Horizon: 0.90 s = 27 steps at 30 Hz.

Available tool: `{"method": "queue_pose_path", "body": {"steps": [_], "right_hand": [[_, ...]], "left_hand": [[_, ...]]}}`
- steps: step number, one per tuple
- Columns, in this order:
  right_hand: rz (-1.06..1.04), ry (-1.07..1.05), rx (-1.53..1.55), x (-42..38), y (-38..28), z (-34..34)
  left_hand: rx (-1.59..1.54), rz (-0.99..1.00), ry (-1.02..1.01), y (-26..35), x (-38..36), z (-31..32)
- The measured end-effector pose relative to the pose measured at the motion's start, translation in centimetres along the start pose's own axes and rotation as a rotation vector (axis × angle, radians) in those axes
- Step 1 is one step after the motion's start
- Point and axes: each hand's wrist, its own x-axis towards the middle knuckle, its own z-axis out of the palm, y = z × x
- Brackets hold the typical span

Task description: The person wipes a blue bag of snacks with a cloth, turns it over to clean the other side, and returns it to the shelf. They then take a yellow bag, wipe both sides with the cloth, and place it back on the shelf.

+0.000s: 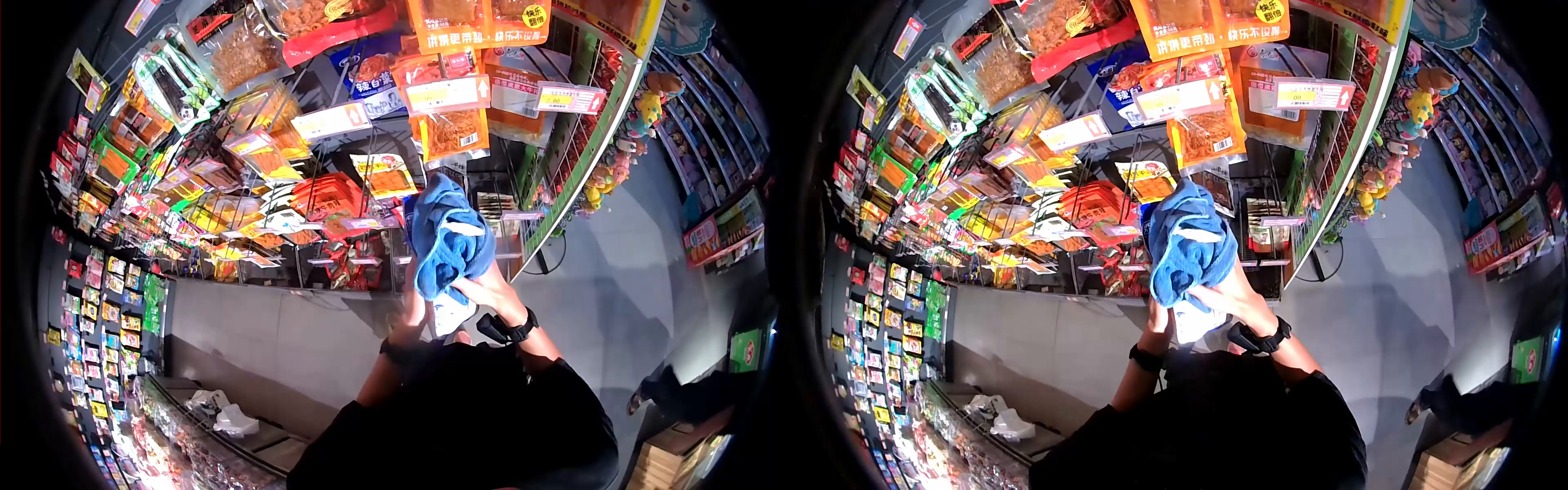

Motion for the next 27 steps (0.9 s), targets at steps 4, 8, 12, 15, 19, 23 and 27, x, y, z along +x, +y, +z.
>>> {"method": "queue_pose_path", "body": {"steps": [4, 8, 12, 15, 19, 23, 27], "right_hand": [[-0.079, -0.092, -0.015, -0.3, -2.6, -1.3], [-0.029, -0.148, 0.001, -3.4, -1.4, -1.2], [-0.054, -0.164, -0.026, -3.8, -0.9, -0.8], [-0.217, -0.078, -0.131, -1.7, -2.0, -0.3], [-0.12, -0.044, 0.047, 0.3, 0.9, 0.4], [-0.072, 0.067, 0.258, 2.4, -0.2, 0.9], [0.006, 0.145, 0.299, 3.8, -0.5, 0.9]], "left_hand": [[-0.129, 0.019, -0.107, 5.0, 1.5, 1.5], [-0.351, -0.12, 0.05, 4.9, 2.7, -0.6], [-0.336, -0.148, -0.036, 5.3, 2.6, -1.2], [-0.162, 0.001, -0.172, 2.8, 1.9, -2.2], [-0.036, 0.066, -0.21, 0.8, 1.2, -3.0], [0.033, 0.109, -0.154, 3.1, 1.6, -1.5], [0.154, 0.003, -0.152, 3.2, 1.0, -4.2]]}}
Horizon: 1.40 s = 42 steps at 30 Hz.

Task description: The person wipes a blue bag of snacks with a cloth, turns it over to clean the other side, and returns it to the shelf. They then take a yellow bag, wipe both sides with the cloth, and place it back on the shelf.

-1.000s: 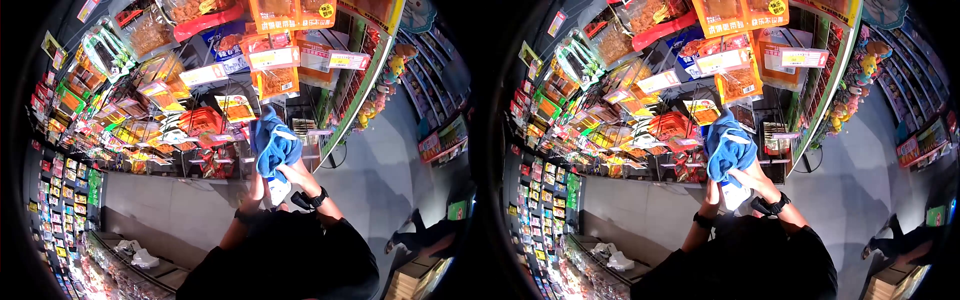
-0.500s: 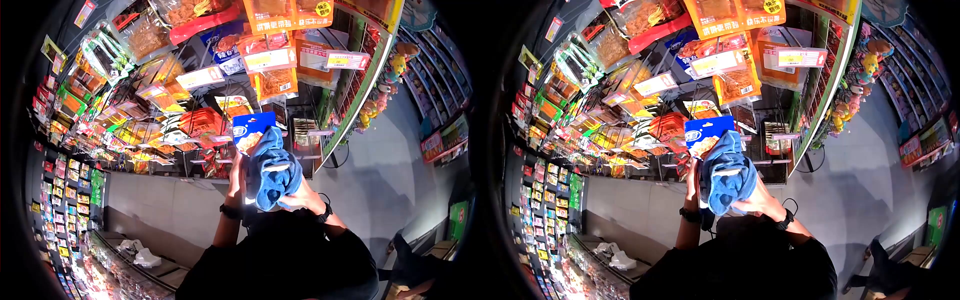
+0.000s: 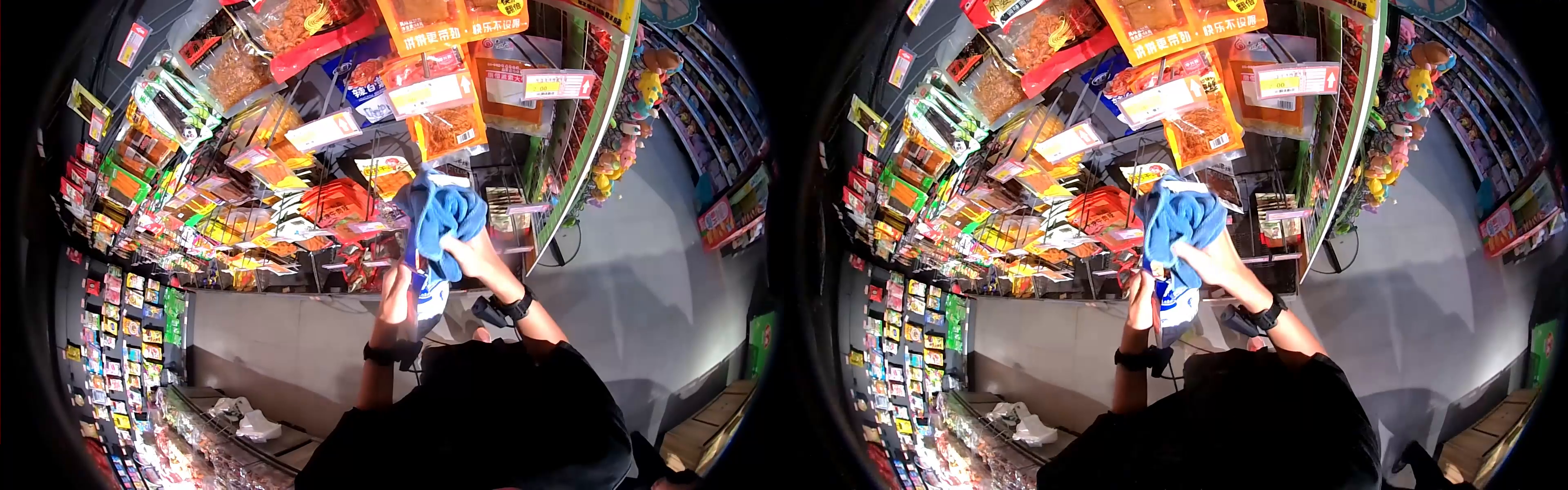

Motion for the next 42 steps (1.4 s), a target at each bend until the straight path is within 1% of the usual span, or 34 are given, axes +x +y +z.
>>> {"method": "queue_pose_path", "body": {"steps": [2, 3, 4, 6, 7, 8, 10, 11, 12, 13, 14, 16, 18, 20, 21, 22, 23, 24, 25, 26, 27, 28, 29, 30, 32, 33, 34, 36, 37, 38, 39, 40, 42], "right_hand": [[0.008, -0.008, 0.002, 1.1, 0.8, -0.8], [0.111, -0.049, 0.079, 1.5, 1.1, -1.3], [0.173, -0.146, -0.004, 1.9, 0.4, -2.1], [0.155, -0.19, -0.304, 1.9, 2.0, -3.7], [0.14, -0.075, -0.308, 1.5, 2.1, -3.7], [0.239, -0.068, -0.08, 1.5, 2.3, -4.0], [0.289, 0.126, 0.271, 0.7, 1.7, -4.6], [0.294, 0.2, 0.318, 0.1, 1.8, -5.0], [0.297, 0.279, 0.364, -0.5, 2.0, -5.7], [0.39, 0.259, 0.328, -1.2, 2.0, -6.6], [0.384, 0.277, 0.218, -2.1, 1.5, -7.4], [0.211, 0.366, 0.311, -3.8, 1.9, -7.8], [0.242, 0.279, 0.128, -5.5, -0.5, -7.6], [0.129, 0.136, -0.067, -6.3, -1.3, -6.2], [0.073, 0.067, -0.164, -6.5, -1.8, -5.4], [0.019, 0.0, -0.263, -6.5, -2.4, -4.5], [-0.055, -0.075, -0.326, -5.5, -3.8, -3.4], [-0.153, -0.095, -0.397, -4.3, -4.8, -2.4], [-0.252, -0.109, -0.467, -3.1, -5.8, -1.5], [-0.379, -0.071, -0.545, -2.2, -6.1, -1.1], [-0.337, -0.037, -0.43, -2.0, -4.9, -1.3], [-0.249, 0.013, -0.269, -1.8, -4.5, -1.2], [-0.175, 0.001, -0.319, -1.7, -3.4, -1.6], [-0.098, -0.01, -0.37, -1.7, -2.4, -2.4], [0.037, -0.039, -0.192, -1.4, -2.4, -2.8], [-0.026, -0.032, -0.274, -1.5, -1.9, -2.7], [-0.09, -0.024, -0.356, -1.6, -1.8, -2.5], [-0.226, -0.113, -0.428, -1.9, -2.4, -1.6], [-0.196, -0.17, -0.45, -2.2, -2.7, -1.5], [-0.166, -0.225, -0.473, -2.4, -3.1, -1.5], [-0.219, -0.224, -0.483, -2.2, -3.1, -1.6], [-0.226, -0.249, -0.465, -1.8, -3.0, -1.9], [-0.242, -0.305, -0.423, -1.3, -2.7, -2.8]], "left_hand": [[-0.068, -0.003, -0.038, 1.2, -1.0, -0.2], [-0.227, -0.039, -0.005, 0.6, -2.0, -0.5], [-0.253, -0.104, 0.166, 5.2, -3.1, 2.6], [-0.222, -0.036, 0.108, 1.7, -3.6, -0.5], [-0.287, -0.131, 0.143, 2.6, -3.6, 0.1], [-0.362, -0.144, 0.134, 3.3, -3.4, 0.6], [-0.515, -0.174, 0.118, 4.1, -3.3, 1.6], [-0.599, -0.174, 0.132, 4.4, -3.4, 2.3], [-0.548, -0.167, 0.149, 3.6, -3.4, 1.7], [-0.545, -0.184, 0.143, 3.3, -3.3, 1.4], [-0.544, -0.201, 0.136, 3.2, -3.2, 1.3], [-0.561, -0.192, 0.139, 3.0, -3.0, 1.3], [-0.53, -0.176, 0.122, 2.3, -2.8, 0.9], [-0.467, -0.145, 0.094, 2.4, -2.8, 1.2], [-0.511, -0.137, 0.073, 2.9, -2.8, 2.0], [-0.434, -0.126, 0.063, 4.2, -2.7, 3.5], [-0.308, -0.116, 0.029, 3.3, -2.6, 3.3], [-0.182, -0.106, -0.006, 2.3, -2.6, 3.0], [-0.257, -0.198, 0.083, 2.7, -2.8, 4.1], [-0.256, -0.197, 0.036, 2.4, -2.4, 3.8], [-0.27, -0.145, -0.023, 2.6, -2.2, 3.9], [-0.282, -0.089, -0.08, 3.8, -1.7, 4.7], [-0.264, -0.098, -0.006, 4.5, -1.7, 5.3], [-0.233, -0.086, 0.027, 3.5, -1.7, 4.9], [0.001, -0.07, 0.171, 2.7, -1.7, 4.2], [-0.109, -0.099, 0.179, 2.4, -1.5, 4.3], [-0.025, -0.032, 0.294, 1.8, -0.5, 4.3], [-0.092, 0.003, 0.163, 1.3, 0.2, 4.7], [-0.064, 0.177, 0.189, 0.9, 0.5, 5.7], [0.028, 0.17, 0.144, 0.5, 0.6, 5.1], [0.12, 0.168, 0.099, 0.0, 0.8, 4.5], [0.165, 0.1, 0.026, 0.2, 0.8, 4.2], [0.24, 0.103, -0.009, 0.7, 0.6, 4.1]]}}
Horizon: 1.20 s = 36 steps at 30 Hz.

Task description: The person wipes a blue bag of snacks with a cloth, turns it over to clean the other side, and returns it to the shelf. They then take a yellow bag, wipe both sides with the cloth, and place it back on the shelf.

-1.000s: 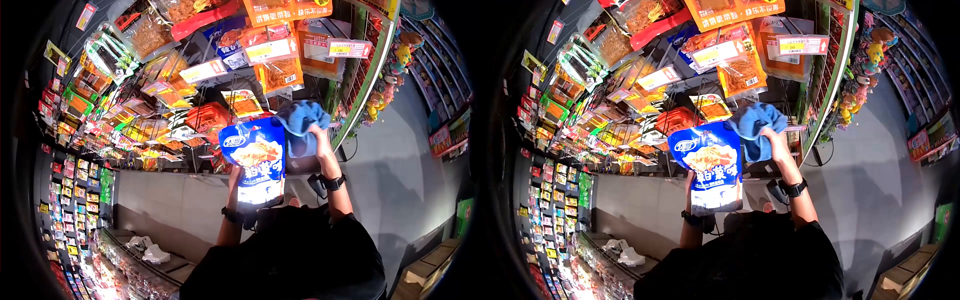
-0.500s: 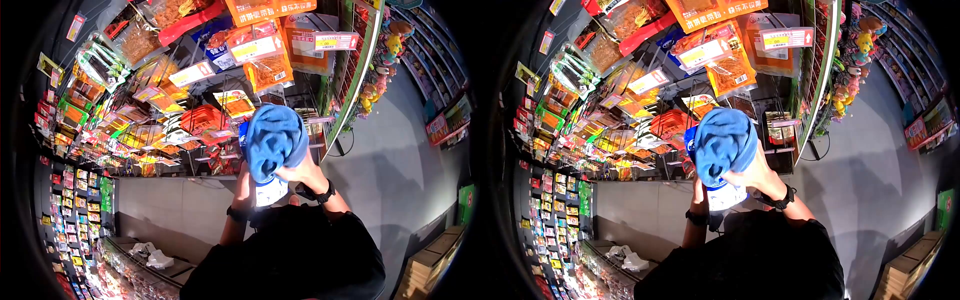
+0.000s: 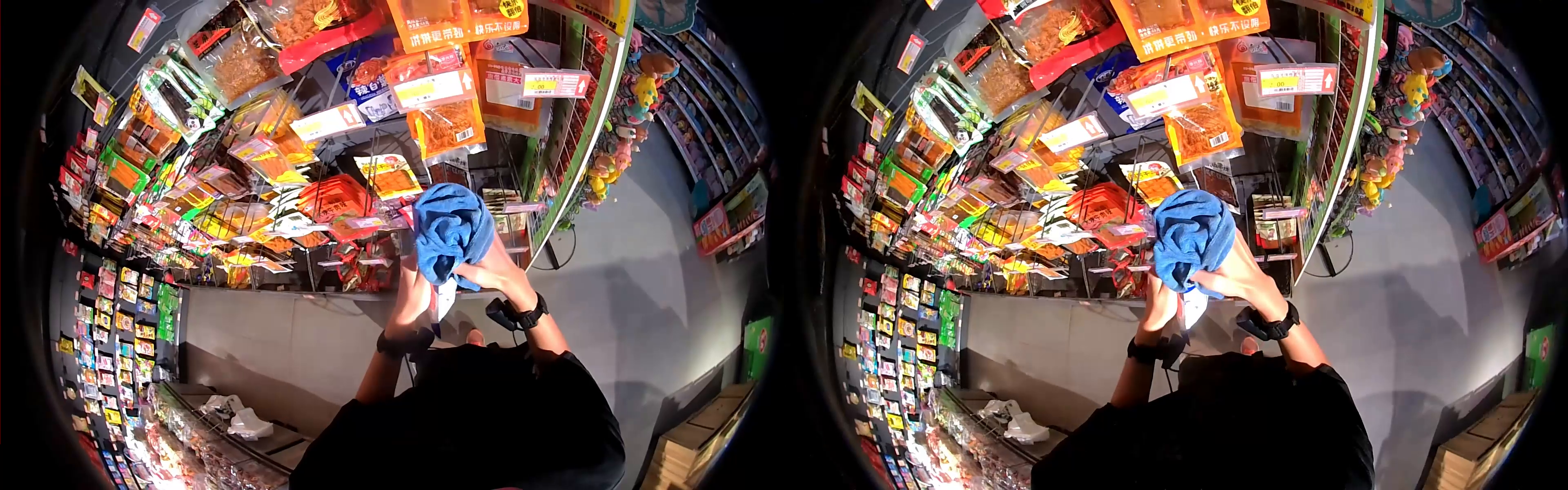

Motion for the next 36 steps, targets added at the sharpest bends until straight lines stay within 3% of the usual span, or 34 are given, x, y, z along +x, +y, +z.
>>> {"method": "queue_pose_path", "body": {"steps": [4, 5, 6, 8, 9, 11, 12, 13, 14, 16, 17, 18, 22, 24, 26, 27, 28, 29, 31, 32, 34, 36], "right_hand": [[0.093, 0.06, -0.035, 0.0, 0.8, -0.5], [0.114, 0.015, -0.125, 0.2, 1.4, -0.7], [0.125, 0.062, -0.092, 0.3, 2.1, -0.3], [0.161, 0.033, -0.059, 0.0, 0.5, -0.2], [-0.005, -0.153, -0.191, -1.3, 2.2, 0.2], [0.072, -0.045, 0.076, -1.5, -0.4, 1.6], [0.185, -0.034, 0.038, -2.4, -0.6, 2.2], [0.123, 0.015, 0.193, -1.5, -1.4, 1.8], [0.118, -0.023, 0.103, -1.4, -0.7, 1.5], [0.114, -0.096, -0.064, -1.8, 1.3, 1.2], [0.145, -0.157, -0.077, -1.4, 1.9, 1.1], [0.204, -0.113, -0.04, -1.3, 2.1, 1.0], [0.271, -0.091, -0.032, -0.7, 2.6, 1.0], [0.289, -0.072, 0.019, -0.8, 3.1, 1.3], [0.267, -0.043, 0.064, -0.9, 3.1, 1.5], [0.203, -0.034, 0.066, -0.9, 3.1, 1.6], [0.139, -0.023, 0.069, -0.9, 3.1, 1.7], [0.101, -0.058, 0.033, -0.8, 2.9, 2.0], [0.12, -0.003, 0.041, -1.3, 1.1, 2.9], [0.133, -0.004, 0.043, -2.0, 0.6, 3.1], [0.16, -0.007, 0.045, -3.3, -0.6, 3.6], [0.255, -0.045, 0.079, -5.2, -0.8, 4.1]], "left_hand": [[0.253, -0.063, -0.062, 0.4, -0.1, -0.6], [0.301, 0.137, 0.0, 0.1, 0.2, -0.2], [0.305, 0.022, -0.011, 0.2, -0.3, -0.3], [0.092, 0.033, 0.073, -0.6, 0.1, -0.5], [-0.02, 0.049, 0.108, -0.3, 0.6, -0.5], [-0.303, 0.003, 0.07, 2.3, 1.0, 0.0], [-0.4, -0.065, 0.02, 2.7, 1.2, -0.3], [-0.502, -0.138, 0.014, 2.0, 0.9, -0.4], [-0.223, -0.076, -0.048, -0.2, 0.5, -0.9], [0.058, -0.145, -0.151, -3.2, -0.1, -1.8], [0.133, 0.113, -0.075, -3.4, 0.2, -1.1], [0.201, 0.06, -0.135, -3.2, -0.3, -1.5], [0.399, 0.389, -0.125, -4.1, -0.3, -1.6], [0.34, 0.321, -0.099, -3.4, -0.3, -1.7], [0.152, 0.036, -0.132, -3.6, -1.1, -2.7], [0.104, 0.063, -0.047, -3.8, -1.3, -2.8], [-0.028, -0.08, 0.11, -3.8, -1.3, -2.7], [-0.196, -0.01, 0.195, -3.2, -1.1, -2.1], [-0.548, -0.078, 0.387, -3.9, -0.3, -2.0], [-0.544, 0.062, 0.188, -3.3, 0.1, -3.5], [-0.523, -0.152, 0.454, -0.5, 0.4, -3.5], [-0.538, -0.053, 0.375, -1.5, 0.9, -5.5]]}}
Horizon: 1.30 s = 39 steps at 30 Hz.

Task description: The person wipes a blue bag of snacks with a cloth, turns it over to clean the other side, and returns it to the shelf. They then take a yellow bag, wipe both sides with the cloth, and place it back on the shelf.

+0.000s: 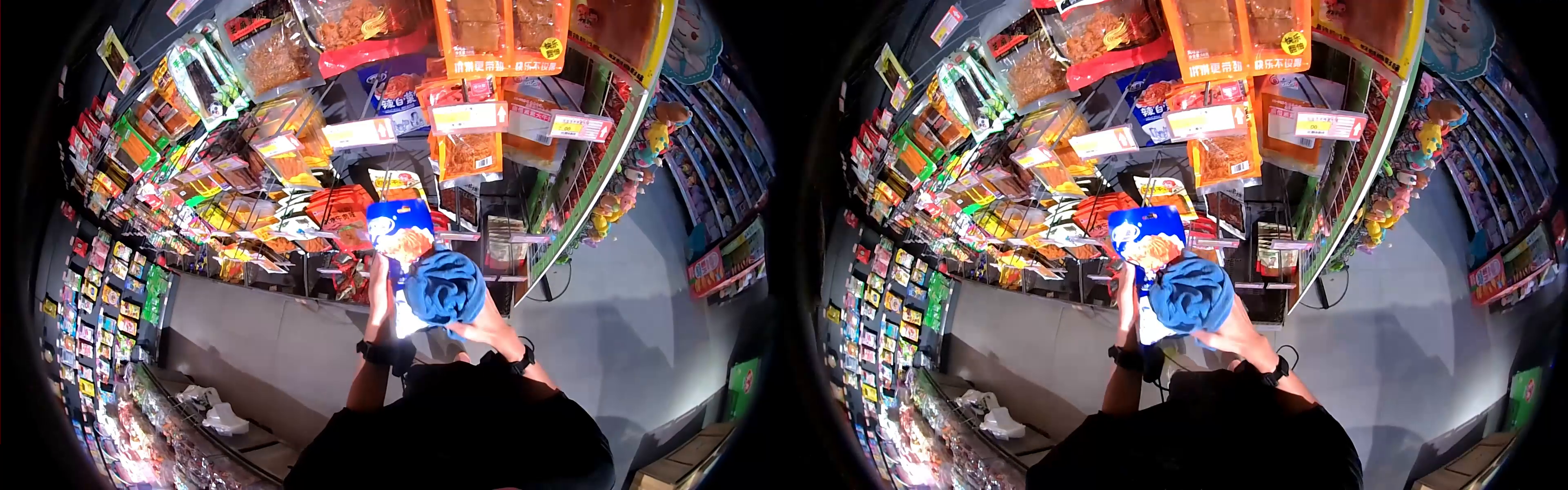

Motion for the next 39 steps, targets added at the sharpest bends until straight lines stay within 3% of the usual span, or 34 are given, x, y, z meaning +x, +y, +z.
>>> {"method": "queue_pose_path", "body": {"steps": [4, 5, 7, 9, 11, 12, 14, 15, 16, 18, 20, 22, 26, 30, 32, 39], "right_hand": [[-0.124, -0.015, -0.016, -1.1, -0.7, 0.0], [-0.174, 0.007, -0.069, -1.1, -1.2, -0.2], [-0.136, -0.049, -0.088, -1.3, -0.8, 0.0], [-0.125, -0.049, -0.129, -0.8, -1.2, 0.0], [-0.186, -0.052, -0.125, 0.7, -1.4, -0.2], [-0.247, -0.016, -0.16, 1.5, -1.7, -0.4], [-0.313, 0.123, -0.164, 3.8, -2.8, -0.9], [-0.316, 0.128, -0.235, 4.2, -1.6, -1.1], [-0.318, 0.132, -0.305, 4.9, -1.0, -1.3], [-0.265, 0.189, -0.203, 6.2, -0.7, -1.2], [-0.219, 0.144, -0.045, 7.0, -1.4, -1.2], [-0.371, 0.216, -0.203, 6.9, -2.1, -1.0], [-0.412, -0.051, -0.22, 6.0, -5.2, -2.2], [-0.312, -0.082, -0.183, 2.1, -4.1, -1.4], [-0.366, -0.161, -0.103, 1.2, -3.9, -1.6], [-0.253, 0.078, -0.084, 3.6, -5.3, -1.9]], "left_hand": [[-0.244, -0.039, 0.035, 2.2, -1.6, 1.7], [-0.174, -0.01, 0.057, 1.9, -1.9, 1.4], [-0.482, -0.213, -0.036, 1.8, -1.3, 0.4], [0.083, 0.176, -0.123, 1.3, -2.8, 1.7], [0.014, -0.073, -0.242, 3.1, -3.2, 3.0], [0.231, 0.113, -0.225, 3.2, -4.5, 3.7], [-0.416, -0.622, -0.202, 3.1, -2.7, 4.8], [-0.272, -0.65, -0.178, 3.8, -3.5, 5.5], [-0.335, -0.618, -0.203, 2.8, -3.3, 5.3], [0.141, -0.294, -0.188, 1.8, -4.3, 5.1], [-0.116, -0.407, -0.196, 1.0, -4.4, 3.8], [-0.226, -0.411, -0.183, 0.8, -4.0, 3.9], [-0.261, -0.293, -0.142, 2.0, -2.3, 4.7], [-0.273, -0.204, -0.068, 2.9, -1.4, 3.5], [-0.277, -0.176, -0.038, 3.4, -1.3, 2.8], [-0.34, -0.381, -0.097, 5.3, -2.6, 6.4]]}}
